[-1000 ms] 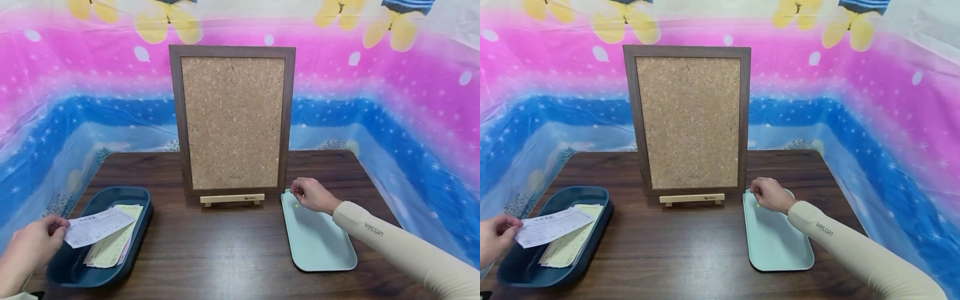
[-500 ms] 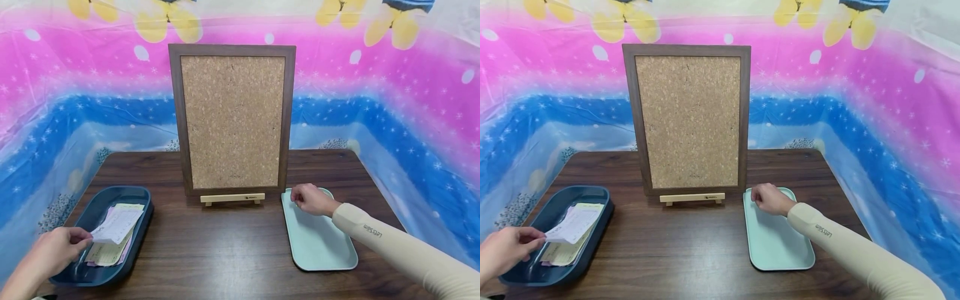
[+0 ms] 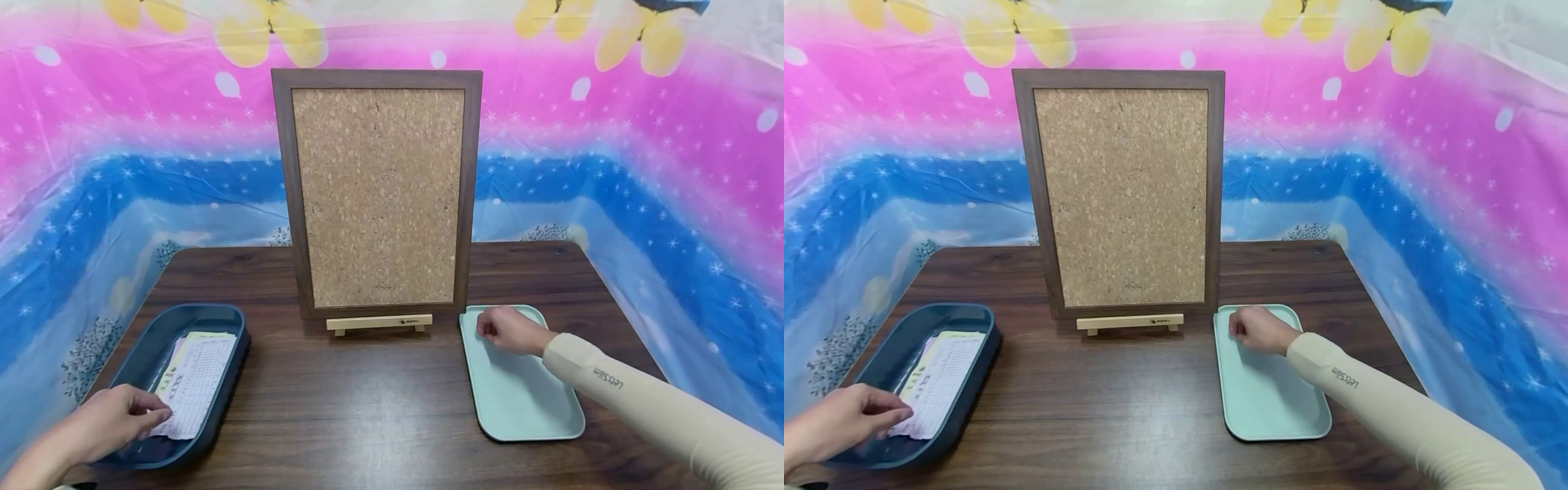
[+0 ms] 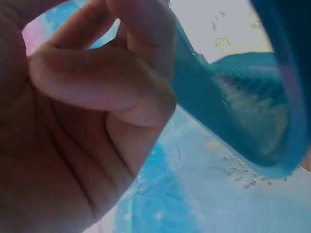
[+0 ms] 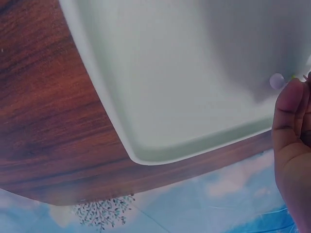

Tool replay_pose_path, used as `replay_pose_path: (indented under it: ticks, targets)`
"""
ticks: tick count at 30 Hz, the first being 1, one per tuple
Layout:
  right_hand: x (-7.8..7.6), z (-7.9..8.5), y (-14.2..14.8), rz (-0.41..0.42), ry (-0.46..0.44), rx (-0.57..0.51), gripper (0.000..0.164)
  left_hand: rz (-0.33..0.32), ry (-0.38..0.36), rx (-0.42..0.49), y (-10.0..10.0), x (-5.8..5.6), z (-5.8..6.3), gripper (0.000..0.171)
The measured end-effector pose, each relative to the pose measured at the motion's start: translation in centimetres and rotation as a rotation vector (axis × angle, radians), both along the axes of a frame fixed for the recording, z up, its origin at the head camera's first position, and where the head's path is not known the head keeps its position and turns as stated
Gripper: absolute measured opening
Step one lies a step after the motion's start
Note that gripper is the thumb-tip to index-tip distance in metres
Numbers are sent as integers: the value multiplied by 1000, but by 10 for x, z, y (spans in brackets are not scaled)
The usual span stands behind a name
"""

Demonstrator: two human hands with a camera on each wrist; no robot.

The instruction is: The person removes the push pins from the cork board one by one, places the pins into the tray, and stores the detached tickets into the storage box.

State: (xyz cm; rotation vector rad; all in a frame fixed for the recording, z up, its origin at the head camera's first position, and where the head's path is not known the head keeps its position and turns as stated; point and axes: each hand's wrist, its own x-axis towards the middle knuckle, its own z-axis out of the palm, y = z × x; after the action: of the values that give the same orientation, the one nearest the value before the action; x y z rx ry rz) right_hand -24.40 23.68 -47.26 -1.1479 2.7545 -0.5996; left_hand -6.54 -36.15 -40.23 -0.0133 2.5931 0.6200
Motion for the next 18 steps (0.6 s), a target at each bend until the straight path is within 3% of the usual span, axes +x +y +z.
replay_pose_path:
  ticks: [7,11,18]
  targets:
    - [1,-8,3,26,43,-5,27,-38,159,-41,26,-8,18,31]
    - [2,-7,2,19,34,-8,27,-72,263,-40,45,-15,23,25]
    - [4,11,-5,-31,34,23,12,-99,441,-26,86,-29,33,21]
